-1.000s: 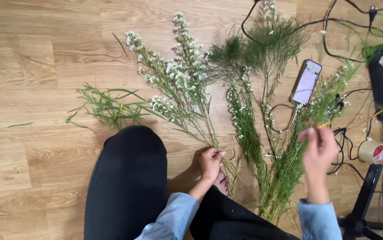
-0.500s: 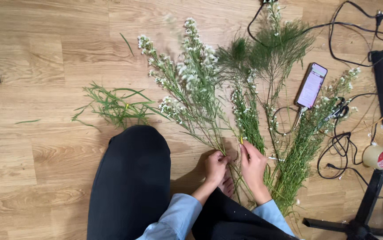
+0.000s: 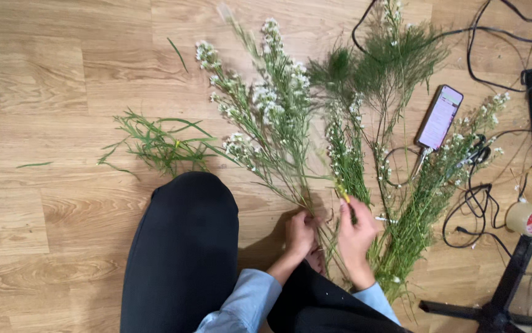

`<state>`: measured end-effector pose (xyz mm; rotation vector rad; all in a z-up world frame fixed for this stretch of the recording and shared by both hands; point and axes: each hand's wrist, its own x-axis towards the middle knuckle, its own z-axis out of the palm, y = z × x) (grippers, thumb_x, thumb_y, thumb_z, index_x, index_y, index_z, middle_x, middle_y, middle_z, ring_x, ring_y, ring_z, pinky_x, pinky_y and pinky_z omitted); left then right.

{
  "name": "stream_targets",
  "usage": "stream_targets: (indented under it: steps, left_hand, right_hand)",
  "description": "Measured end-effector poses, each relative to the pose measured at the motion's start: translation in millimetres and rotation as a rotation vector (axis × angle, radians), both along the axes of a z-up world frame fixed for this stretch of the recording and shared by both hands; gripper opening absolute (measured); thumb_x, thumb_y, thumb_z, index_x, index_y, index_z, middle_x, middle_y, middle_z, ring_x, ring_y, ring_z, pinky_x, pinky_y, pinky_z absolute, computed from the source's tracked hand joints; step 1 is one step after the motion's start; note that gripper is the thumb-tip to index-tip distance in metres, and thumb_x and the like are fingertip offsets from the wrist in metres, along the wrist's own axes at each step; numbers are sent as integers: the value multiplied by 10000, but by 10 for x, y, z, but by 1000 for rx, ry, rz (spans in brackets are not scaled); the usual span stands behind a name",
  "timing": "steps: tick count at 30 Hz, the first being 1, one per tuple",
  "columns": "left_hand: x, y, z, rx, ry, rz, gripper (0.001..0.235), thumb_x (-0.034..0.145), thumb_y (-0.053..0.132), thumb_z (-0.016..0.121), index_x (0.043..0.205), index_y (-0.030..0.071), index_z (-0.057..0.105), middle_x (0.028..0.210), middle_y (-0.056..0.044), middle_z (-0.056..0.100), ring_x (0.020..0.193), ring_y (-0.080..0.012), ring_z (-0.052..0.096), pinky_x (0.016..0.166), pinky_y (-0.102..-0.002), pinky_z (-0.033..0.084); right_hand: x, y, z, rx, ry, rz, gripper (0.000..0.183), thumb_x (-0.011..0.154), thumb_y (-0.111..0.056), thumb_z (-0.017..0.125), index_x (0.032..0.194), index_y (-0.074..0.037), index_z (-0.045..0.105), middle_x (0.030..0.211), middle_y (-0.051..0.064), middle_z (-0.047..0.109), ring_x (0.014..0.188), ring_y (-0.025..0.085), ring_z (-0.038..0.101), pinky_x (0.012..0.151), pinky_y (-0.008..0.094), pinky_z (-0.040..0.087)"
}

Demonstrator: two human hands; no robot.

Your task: The person strips leaves and small stems from the bottom of flower stalks by hand, gathering the flowers into a bunch.

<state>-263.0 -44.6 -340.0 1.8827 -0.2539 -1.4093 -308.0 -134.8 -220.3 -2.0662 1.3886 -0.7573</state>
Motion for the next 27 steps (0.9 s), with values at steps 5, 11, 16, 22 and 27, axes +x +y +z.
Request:
stream_targets:
  steps: [5, 11, 16, 22, 27]
  left_hand:
    - [876, -134, 1039, 197, -135, -687, 356, 926, 387, 710, 1014, 44, 753, 1008, -197, 768, 1064, -373, 736, 910, -503, 594]
    - [2415, -273, 2219, -472, -240, 54, 209, 973, 166, 517, 1053, 107, 701, 1014, -60, 713, 843, -207, 700, 673, -333, 557]
    - [2797, -71, 2999, -725, 17, 511, 305, 1025, 139, 588, 1294, 9, 647, 1086, -103, 727, 860, -158, 707, 663, -238, 603]
    - [2840, 188, 3148, -653, -206, 688, 34, 955, 29, 676, 969, 3, 693, 851, -139, 762, 672, -166, 729, 645, -276, 651]
    - [3174, 595, 3283, -803, -324, 995, 104, 992, 81, 715, 996, 104, 614, 919, -163, 732, 716, -207, 732, 665, -261, 632]
  right_hand:
    - [-52, -140, 556, -81, -23, -9, 81, 938, -30, 767, 1000, -73, 797, 764, 95, 722, 712, 224, 689, 699, 340, 532]
    - [-92, -103, 853, -73, -106, 187, 117, 937, -21, 730, 1047, 17, 730, 905, 130, 744, 737, 168, 663, 659, 249, 525]
    - [177, -130, 1109, -121, -103, 338, 71, 911, -34, 732, 938, 32, 735, 824, 122, 728, 699, 190, 665, 639, 272, 517]
    - [328, -379, 1287, 146, -87, 481, 233, 1048, -139, 543, 954, -42, 734, 766, 36, 734, 615, 111, 682, 534, 173, 586]
    - [1064, -606, 1902, 402, -53, 504, 266, 1048, -209, 544, 885, -73, 703, 774, 32, 707, 721, 133, 673, 723, 284, 578]
